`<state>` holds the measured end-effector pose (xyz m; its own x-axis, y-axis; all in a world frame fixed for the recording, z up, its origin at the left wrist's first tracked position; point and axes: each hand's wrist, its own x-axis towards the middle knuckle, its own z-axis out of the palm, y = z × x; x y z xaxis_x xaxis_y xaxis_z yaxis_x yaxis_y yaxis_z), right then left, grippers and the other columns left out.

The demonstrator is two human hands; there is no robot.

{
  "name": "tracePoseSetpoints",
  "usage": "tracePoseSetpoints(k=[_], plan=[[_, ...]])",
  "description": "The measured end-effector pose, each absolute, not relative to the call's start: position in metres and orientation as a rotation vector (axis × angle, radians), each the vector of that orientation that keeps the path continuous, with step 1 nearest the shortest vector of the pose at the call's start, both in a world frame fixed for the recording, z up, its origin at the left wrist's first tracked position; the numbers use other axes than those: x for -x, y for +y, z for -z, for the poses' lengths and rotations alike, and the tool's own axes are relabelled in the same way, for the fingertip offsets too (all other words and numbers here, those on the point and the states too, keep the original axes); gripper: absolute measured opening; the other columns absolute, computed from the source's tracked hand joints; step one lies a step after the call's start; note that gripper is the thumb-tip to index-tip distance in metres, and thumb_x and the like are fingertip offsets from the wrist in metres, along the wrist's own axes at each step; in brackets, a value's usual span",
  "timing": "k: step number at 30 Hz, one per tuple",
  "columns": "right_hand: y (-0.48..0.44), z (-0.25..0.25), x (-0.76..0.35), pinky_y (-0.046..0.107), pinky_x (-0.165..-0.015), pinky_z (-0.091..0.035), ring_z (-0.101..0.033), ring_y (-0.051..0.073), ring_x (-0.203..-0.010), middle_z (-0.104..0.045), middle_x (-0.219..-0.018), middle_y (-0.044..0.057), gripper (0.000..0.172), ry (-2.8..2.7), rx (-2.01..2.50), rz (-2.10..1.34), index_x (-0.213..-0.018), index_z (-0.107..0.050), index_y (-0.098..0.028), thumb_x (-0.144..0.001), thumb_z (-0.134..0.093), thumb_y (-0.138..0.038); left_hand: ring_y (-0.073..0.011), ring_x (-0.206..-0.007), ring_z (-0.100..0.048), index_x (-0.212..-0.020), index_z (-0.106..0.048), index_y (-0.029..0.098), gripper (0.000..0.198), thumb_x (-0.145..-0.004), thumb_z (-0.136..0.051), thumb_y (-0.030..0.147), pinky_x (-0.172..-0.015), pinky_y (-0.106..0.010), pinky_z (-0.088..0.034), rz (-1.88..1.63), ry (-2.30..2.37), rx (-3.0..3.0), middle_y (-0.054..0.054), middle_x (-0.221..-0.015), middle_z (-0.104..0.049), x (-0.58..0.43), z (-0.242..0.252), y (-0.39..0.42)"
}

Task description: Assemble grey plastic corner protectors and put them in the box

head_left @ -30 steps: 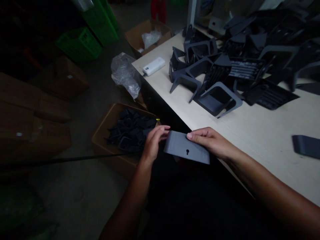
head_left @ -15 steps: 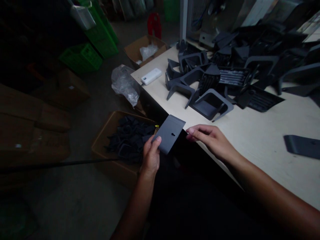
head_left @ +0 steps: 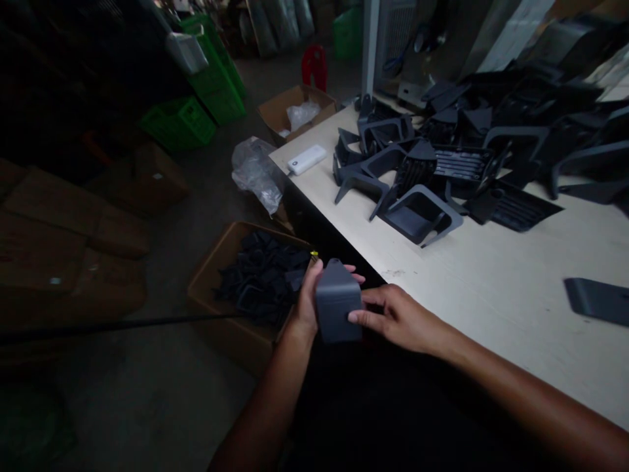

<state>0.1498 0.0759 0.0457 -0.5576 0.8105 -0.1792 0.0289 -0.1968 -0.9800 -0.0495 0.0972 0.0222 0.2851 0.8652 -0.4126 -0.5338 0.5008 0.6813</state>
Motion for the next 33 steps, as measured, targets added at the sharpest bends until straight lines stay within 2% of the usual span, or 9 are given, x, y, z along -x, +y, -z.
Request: tracePoseSetpoints(k=[3, 7, 12, 18, 20, 25, 28, 31, 33], plan=[[0.076, -0.046, -0.147, 0.033, -0.077, -0.052, -0.065, 0.022, -0.082, -0.074, -0.091, 0.002, 0.032, -1.749, 0.914, -1.759, -0.102, -0.080, -0.021, -0.095, -0.071, -0.051, -0.0333, -0.101, -0.075, -0.101, -0.075, 0.011, 0.043, -0.085, -0.062, 0.049, -0.094, -0.045, -0.055, -0.906, 0.692, -0.470, -0.021, -0.102, -0.080, 0.042, -0.028, 0.102], [0.072, -0.040, -0.140, 0.036, -0.088, -0.053, -0.067, 0.024, -0.097, -0.075, -0.105, 0.005, 0.041, -1.433, 0.897, -1.814, -0.113, -0.078, -0.021, -0.097, -0.068, -0.057, -0.0314, -0.097, -0.076, -0.083, -0.067, 0.019, 0.016, -0.081, -0.062, 0.033, -0.096, -0.045, -0.054, -1.117, 0.749, -0.479, -0.013, -0.087, -0.081, 0.026, -0.038, 0.095], [0.063, -0.030, -0.128, 0.037, -0.095, -0.052, -0.066, 0.026, -0.105, -0.073, -0.117, 0.006, 0.042, -1.231, 0.894, -1.758, -0.114, -0.077, -0.022, -0.094, -0.072, -0.058, -0.0315, -0.093, -0.077, -0.083, -0.063, 0.021, 0.015, -0.082, -0.061, 0.036, -0.096, -0.047, -0.054, -1.295, 0.804, -0.503, -0.009, -0.080, -0.080, 0.015, -0.048, 0.085], [0.070, -0.035, -0.125, 0.036, -0.093, -0.053, -0.067, 0.024, -0.098, -0.075, -0.108, 0.005, 0.040, -1.257, 0.844, -1.876, -0.111, -0.077, -0.022, -0.094, -0.072, -0.057, -0.0322, -0.099, -0.076, -0.083, -0.067, 0.019, 0.024, -0.086, -0.060, 0.042, -0.093, -0.044, -0.054, -1.315, 0.846, -0.578, -0.013, -0.090, -0.081, 0.028, -0.039, 0.086], [0.072, -0.037, -0.131, 0.036, -0.087, -0.054, -0.069, 0.023, -0.092, -0.076, -0.105, 0.005, 0.040, -1.245, 0.866, -1.949, -0.112, -0.077, -0.021, -0.093, -0.074, -0.056, -0.0303, -0.093, -0.075, -0.082, -0.070, 0.018, 0.032, -0.088, -0.061, 0.048, -0.087, -0.040, -0.055, -1.263, 0.903, -0.591, -0.013, -0.094, -0.081, 0.035, -0.025, 0.083], [0.077, -0.035, -0.149, 0.035, -0.072, -0.055, -0.070, 0.023, -0.079, -0.076, -0.093, 0.005, 0.044, -1.290, 1.062, -2.080, -0.113, -0.076, -0.021, -0.090, -0.076, -0.059, -0.0196, -0.073, -0.068, -0.081, -0.074, 0.017, 0.037, -0.083, -0.075, 0.053, -0.070, -0.030, -0.051, -1.043, 1.069, -0.453, -0.006, -0.079, -0.076, 0.052, 0.015, 0.064], [0.078, -0.034, -0.148, 0.036, -0.073, -0.056, -0.071, 0.025, -0.080, -0.077, -0.093, 0.006, 0.044, -1.384, 1.083, -2.084, -0.109, -0.077, -0.022, -0.088, -0.076, -0.061, -0.0184, -0.062, -0.064, -0.082, -0.074, 0.016, 0.037, -0.078, -0.081, 0.052, -0.058, -0.029, -0.050, -0.979, 1.016, -0.335, -0.006, -0.073, -0.072, 0.057, 0.023, 0.054], [0.080, -0.036, -0.142, 0.042, -0.080, -0.059, -0.072, 0.031, -0.091, -0.078, -0.100, 0.008, 0.041, -1.514, 1.113, -1.889, -0.106, -0.078, -0.025, -0.085, -0.079, -0.060, -0.0167, -0.042, -0.053, -0.076, -0.071, 0.014, 0.040, -0.076, -0.082, 0.052, -0.040, -0.028, -0.038, -1.019, 0.990, -0.264, -0.005, -0.057, -0.063, 0.065, 0.020, 0.057], [0.084, -0.036, -0.142, 0.045, -0.080, -0.060, -0.071, 0.035, -0.097, -0.078, -0.104, 0.008, 0.041, -1.575, 1.222, -1.646, -0.105, -0.079, -0.028, -0.080, -0.084, -0.059, -0.0132, -0.037, -0.046, -0.073, -0.067, 0.015, 0.040, -0.079, -0.079, 0.052, -0.036, -0.027, -0.033, -1.146, 0.980, -0.197, -0.001, -0.052, -0.057, 0.079, 0.014, 0.066]])
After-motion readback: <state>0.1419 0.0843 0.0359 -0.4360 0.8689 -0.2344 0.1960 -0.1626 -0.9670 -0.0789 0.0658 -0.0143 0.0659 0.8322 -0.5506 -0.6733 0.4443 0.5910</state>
